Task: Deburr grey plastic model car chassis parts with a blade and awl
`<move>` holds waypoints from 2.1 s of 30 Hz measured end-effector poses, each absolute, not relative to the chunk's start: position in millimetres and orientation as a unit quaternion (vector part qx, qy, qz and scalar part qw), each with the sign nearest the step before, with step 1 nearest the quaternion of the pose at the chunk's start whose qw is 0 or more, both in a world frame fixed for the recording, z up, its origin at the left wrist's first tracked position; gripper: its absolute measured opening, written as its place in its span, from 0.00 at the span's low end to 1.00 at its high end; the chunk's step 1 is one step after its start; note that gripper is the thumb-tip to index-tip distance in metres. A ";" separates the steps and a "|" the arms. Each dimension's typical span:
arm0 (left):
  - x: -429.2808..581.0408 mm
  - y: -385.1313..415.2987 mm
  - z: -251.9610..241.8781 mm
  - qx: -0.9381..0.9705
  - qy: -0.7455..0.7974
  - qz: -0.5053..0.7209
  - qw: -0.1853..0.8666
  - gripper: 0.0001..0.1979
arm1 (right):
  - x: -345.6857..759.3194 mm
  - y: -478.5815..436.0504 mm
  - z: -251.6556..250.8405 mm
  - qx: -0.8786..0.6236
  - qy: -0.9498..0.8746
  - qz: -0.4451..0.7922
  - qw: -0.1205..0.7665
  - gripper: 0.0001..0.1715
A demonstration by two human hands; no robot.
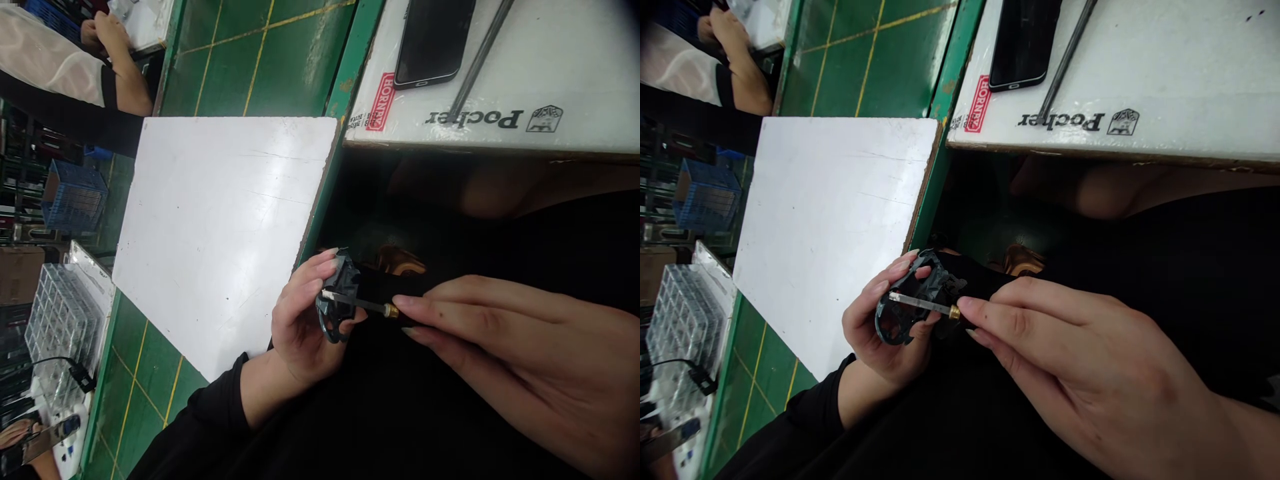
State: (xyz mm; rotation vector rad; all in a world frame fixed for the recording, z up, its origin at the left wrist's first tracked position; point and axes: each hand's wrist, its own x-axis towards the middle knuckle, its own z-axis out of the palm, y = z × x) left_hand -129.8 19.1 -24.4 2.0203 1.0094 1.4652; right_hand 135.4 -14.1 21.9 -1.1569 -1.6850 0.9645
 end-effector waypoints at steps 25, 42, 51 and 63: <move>-129.7 8.6 -19.8 0.703 0.362 0.520 0.324 0.35 | 147.7 1.1 20.9 -0.429 -0.717 0.370 0.406 0.32; -117.8 7.2 -19.4 0.648 0.359 0.571 0.354 0.33 | 146.5 8.6 24.4 -0.431 -0.742 0.355 0.372 0.22; -119.6 16.6 -21.7 0.695 0.375 0.571 0.226 0.33 | 139.9 -1.6 20.6 -0.447 -0.752 0.309 0.373 0.19; -116.0 -0.8 -10.7 0.638 0.383 0.544 0.387 0.32 | 151.6 -15.6 12.8 -0.484 -0.740 0.265 0.385 0.32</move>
